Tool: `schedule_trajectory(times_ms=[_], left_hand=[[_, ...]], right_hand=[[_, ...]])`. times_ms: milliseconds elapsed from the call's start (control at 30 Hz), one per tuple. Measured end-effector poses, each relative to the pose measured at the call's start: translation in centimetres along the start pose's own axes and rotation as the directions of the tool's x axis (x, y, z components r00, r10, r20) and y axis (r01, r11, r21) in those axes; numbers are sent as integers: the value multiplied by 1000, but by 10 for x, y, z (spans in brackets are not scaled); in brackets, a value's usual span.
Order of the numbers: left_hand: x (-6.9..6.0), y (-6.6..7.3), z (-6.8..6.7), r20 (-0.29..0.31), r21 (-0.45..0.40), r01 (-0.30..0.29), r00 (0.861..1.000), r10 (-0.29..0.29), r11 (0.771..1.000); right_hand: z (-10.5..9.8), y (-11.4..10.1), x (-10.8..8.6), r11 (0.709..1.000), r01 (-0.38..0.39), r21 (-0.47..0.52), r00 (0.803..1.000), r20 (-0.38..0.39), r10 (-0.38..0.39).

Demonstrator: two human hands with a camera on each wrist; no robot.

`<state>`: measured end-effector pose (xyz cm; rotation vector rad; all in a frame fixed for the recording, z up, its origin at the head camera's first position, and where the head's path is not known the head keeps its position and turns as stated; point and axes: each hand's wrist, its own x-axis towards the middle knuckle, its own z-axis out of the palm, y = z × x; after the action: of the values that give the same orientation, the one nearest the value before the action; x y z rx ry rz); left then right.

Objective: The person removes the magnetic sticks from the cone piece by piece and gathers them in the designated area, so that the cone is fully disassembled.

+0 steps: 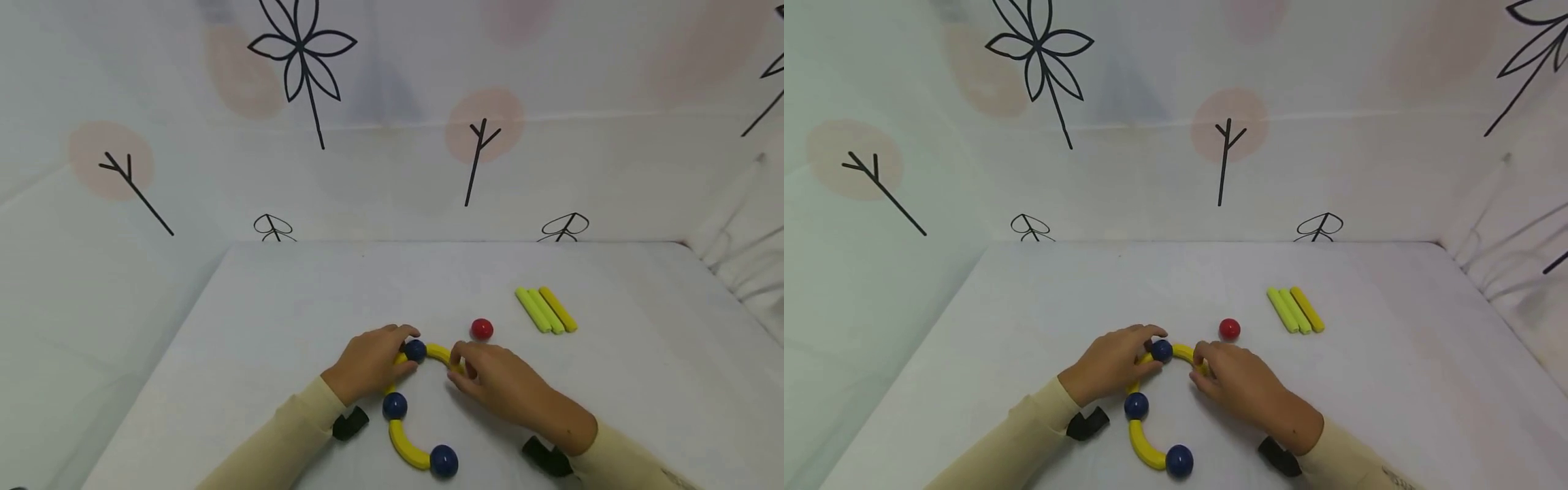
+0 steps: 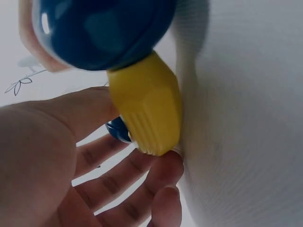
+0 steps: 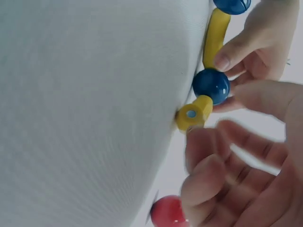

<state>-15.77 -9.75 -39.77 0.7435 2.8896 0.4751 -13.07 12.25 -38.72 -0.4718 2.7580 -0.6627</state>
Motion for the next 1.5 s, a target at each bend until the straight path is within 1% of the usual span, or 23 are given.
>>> schedule_trajectory(times_ms=[33, 100, 267, 400, 500, 567, 667, 767, 867, 1000, 1133, 1233, 1333, 1500], left_hand=[[0, 1, 0, 1, -1, -6, 1000, 6, 1000], [1, 2, -1, 0, 1, -16, 1000, 16, 1000], [3, 3, -1, 7, -2, -21, 1000, 21, 1000], [2, 3, 1, 8, -2, -20, 1000, 20, 1000], [0, 3, 2, 3, 5, -17, 1000, 17, 1000], [0, 2, 1, 2, 4, -4, 1000, 4, 1000], [-1, 2, 0, 1, 1, 16, 1000, -16, 1000], [-1, 1, 0, -17, 6, 19, 1000, -18, 1000], [0, 1, -1, -35, 10, 10, 999, -10, 1000], [1, -1, -1, -34, -6, 11, 999, -11, 1000], [0, 0, 0, -35, -10, 19, 999, -19, 1000], [-2, -1, 0, -32, -7, 16, 999, -16, 1000], [-3, -1, 0, -23, -3, -2, 1000, 2, 1000], [-1, -2, 1, -35, -2, -37, 999, 37, 999]], right_hand=[[0, 1, 1, 1000, -26, -1, 1000, -15, 26], [-1, 4, 4, 998, -64, 11, 998, -10, 64], [0, 10, 8, 996, -84, 32, 995, 50, 82], [2, 12, 9, 996, -86, 29, 994, 74, 84], [2, 13, 8, 996, -88, 23, 994, 73, 86], [1, 13, 9, 996, -88, 22, 994, 73, 86], [-1, 14, 8, 996, -85, 10, 993, 84, 84], [-7, 18, 4, 997, -72, -27, 993, 97, 74], [-18, 26, 0, 995, -78, -65, 990, 109, 85], [-34, 41, -7, 992, -90, -86, 986, 136, 101], [-44, 60, -15, 991, -85, -100, 982, 159, 100], [-47, 72, -21, 992, -85, -98, 978, 181, 102], [-48, 82, -25, 992, -98, -76, 974, 198, 111], [-50, 92, -28, 993, -100, -68, 974, 195, 112]])
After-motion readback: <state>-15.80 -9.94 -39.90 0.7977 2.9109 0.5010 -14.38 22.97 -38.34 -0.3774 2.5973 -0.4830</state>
